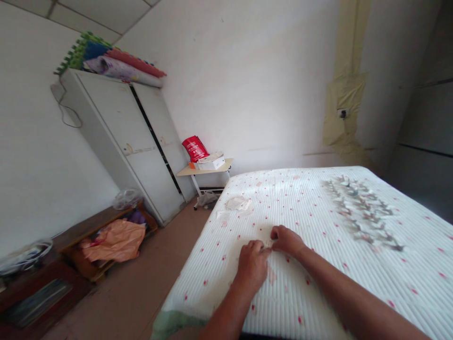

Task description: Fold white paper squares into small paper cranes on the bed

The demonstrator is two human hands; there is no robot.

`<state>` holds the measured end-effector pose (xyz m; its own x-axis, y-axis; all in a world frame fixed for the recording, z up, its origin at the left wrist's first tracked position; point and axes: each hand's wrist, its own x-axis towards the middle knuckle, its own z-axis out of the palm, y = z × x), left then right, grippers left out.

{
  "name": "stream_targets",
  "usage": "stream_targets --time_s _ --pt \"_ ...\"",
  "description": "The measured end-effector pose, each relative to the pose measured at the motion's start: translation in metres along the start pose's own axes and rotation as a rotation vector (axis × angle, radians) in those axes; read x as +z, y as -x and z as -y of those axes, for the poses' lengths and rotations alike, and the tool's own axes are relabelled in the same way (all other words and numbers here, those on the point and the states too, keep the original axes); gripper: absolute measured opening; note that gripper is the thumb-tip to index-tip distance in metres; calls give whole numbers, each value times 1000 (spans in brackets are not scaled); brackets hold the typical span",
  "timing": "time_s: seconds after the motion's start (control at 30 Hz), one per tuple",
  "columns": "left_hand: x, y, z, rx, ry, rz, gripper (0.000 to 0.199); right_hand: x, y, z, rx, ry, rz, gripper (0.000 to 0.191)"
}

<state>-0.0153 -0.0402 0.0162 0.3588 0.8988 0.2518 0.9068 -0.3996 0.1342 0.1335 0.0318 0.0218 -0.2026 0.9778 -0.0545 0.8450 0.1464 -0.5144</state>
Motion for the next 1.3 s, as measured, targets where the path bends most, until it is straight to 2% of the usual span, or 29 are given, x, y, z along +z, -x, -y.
stream_targets --time_s 0.23,0.4,0.47,0.57,0.77,0.9,1.3 --pt "1 2 7 -30 135 -62 25 -2 0 0 1 9 0 19" --pt "3 -10 12 -227 302 -118 14 -3 0 0 -3 9 7 19" --pt "3 -16 10 -360 253 -143 9 -3 -1 0 -2 7 9 19" --pt "1 -22 4 -440 186 -81 9 -2 -1 0 -6 6 10 19" --pt "-1 -26 -2 -462 123 -7 17 -2 -1 0 -10 0 3 20" --pt "-1 -27 0 -473 121 21 15 -1 -1 0 -14 -6 -3 19" --pt "5 -28 4 -485 131 -6 10 1 -10 -11 -41 -61 36 23"
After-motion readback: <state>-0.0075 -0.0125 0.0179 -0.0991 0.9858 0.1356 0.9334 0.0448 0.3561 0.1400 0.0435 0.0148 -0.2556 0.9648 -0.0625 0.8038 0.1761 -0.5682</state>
